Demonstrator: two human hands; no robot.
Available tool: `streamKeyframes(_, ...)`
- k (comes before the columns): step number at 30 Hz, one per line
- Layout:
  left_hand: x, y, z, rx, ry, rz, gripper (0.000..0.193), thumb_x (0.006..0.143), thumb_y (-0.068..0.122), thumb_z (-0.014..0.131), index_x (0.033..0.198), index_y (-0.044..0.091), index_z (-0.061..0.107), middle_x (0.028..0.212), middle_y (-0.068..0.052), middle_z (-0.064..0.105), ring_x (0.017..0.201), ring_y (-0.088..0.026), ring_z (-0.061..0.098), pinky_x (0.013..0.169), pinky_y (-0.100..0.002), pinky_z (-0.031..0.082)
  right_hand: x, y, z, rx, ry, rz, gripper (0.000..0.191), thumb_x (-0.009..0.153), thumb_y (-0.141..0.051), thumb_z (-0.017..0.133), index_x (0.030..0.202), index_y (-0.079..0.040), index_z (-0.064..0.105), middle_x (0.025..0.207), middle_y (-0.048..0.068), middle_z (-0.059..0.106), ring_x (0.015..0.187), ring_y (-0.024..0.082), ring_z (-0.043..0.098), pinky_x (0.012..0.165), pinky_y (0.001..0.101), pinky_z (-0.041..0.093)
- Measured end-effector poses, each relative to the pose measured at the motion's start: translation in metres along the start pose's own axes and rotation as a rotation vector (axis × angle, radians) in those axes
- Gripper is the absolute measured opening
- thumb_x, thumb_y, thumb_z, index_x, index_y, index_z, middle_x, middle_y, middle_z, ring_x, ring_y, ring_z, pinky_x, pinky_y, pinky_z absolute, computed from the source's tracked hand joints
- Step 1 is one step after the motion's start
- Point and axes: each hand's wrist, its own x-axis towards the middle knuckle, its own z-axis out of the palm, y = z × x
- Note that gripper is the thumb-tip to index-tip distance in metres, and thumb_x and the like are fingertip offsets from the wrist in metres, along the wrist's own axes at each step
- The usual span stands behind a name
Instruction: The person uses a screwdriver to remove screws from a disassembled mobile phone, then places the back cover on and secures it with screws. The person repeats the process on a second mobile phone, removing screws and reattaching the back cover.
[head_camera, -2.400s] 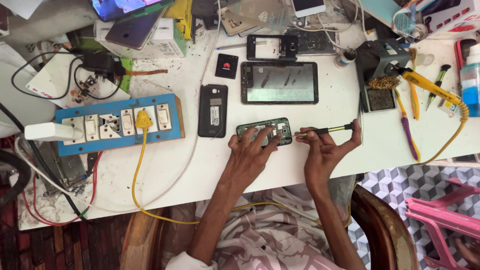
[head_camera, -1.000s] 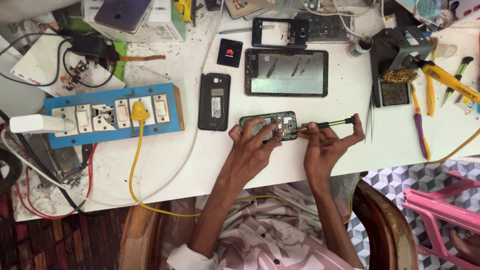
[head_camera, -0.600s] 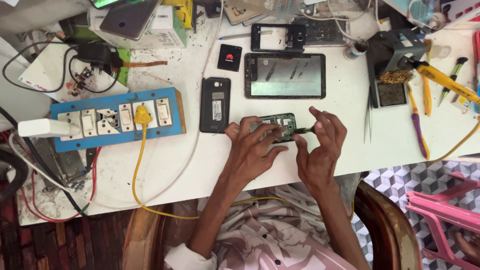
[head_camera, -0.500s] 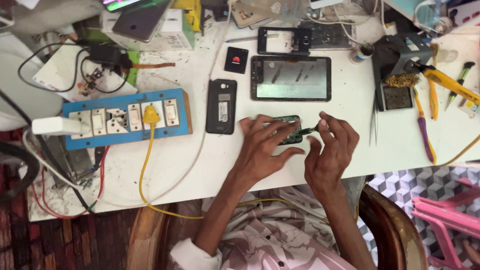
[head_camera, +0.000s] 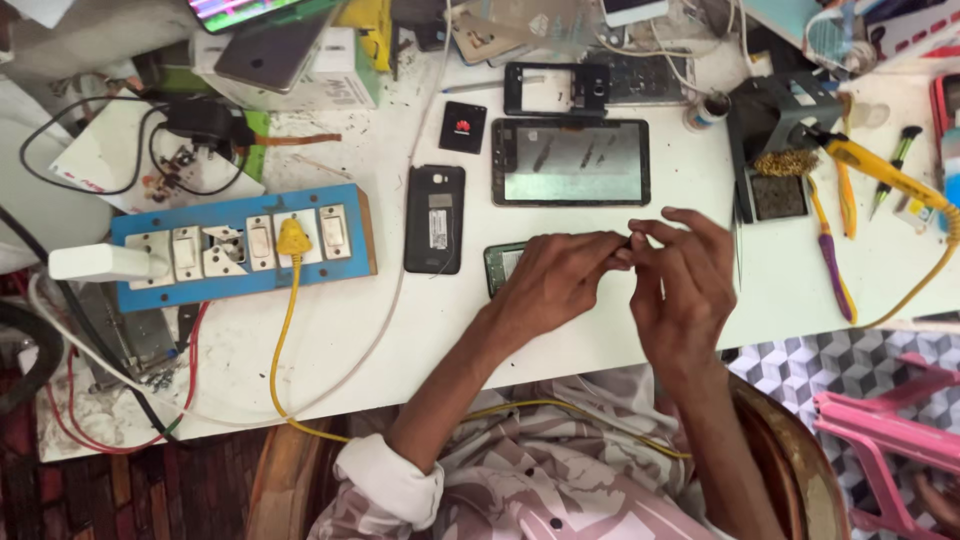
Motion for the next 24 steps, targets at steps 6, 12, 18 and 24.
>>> streamKeyframes(6,0.018,-0.013,-0.007,-0.237,-0.402,-0.294,0.038,0.087,-0.015,0.048,0.120,-0.003,0.064,0.099,-0.014,0.076,0.062,-0.029,0.075,0.058,-0.037,0.060,-0.002,0.014,-0.016,0.008,-0.059,0.004,0.018,0.089,0.012,0.079,0.089,0.000,0.065,0.106,0.010,0.071,0.111,0.030,0.061,0.092,0.0422,0.049)
streamKeyframes(12,0.021,-0.006,-0.017,-0.332,-0.259,0.033,0.046,0.082,-0.016,0.046,0.121,-0.002,0.065,0.113,-0.016,0.071,0.099,-0.029,0.074,0.082,-0.038,0.060,0.006,0.025,-0.015,-0.002,-0.071,-0.137,0.022,0.088,0.012,0.082,0.085,-0.002,0.065,0.107,0.007,0.073,0.120,0.033,0.062,0.094,0.0420,0.051)
streamKeyframes(18,0.019,0.008,-0.026,0.073,-0.213,-0.207,0.011,0.090,0.007,0.071,0.100,0.005,0.074,0.096,-0.015,0.074,0.083,-0.035,0.070,0.071,-0.043,0.053,0.016,0.019,-0.008,0.098,-0.131,-0.144,0.017,0.082,0.005,0.085,0.087,-0.001,0.071,0.106,0.008,0.073,0.123,0.033,0.063,0.094,0.0427,0.054)
streamKeyframes(24,0.025,-0.003,-0.026,0.050,-0.292,-0.174,0.016,0.091,0.004,0.062,0.103,0.004,0.073,0.090,-0.016,0.073,0.086,-0.035,0.071,0.075,-0.045,0.054,0.028,0.021,-0.015,0.160,-0.220,-0.176,0.017,0.080,0.008,0.082,0.093,0.001,0.072,0.108,0.012,0.072,0.125,0.038,0.062,0.092,0.0439,0.056)
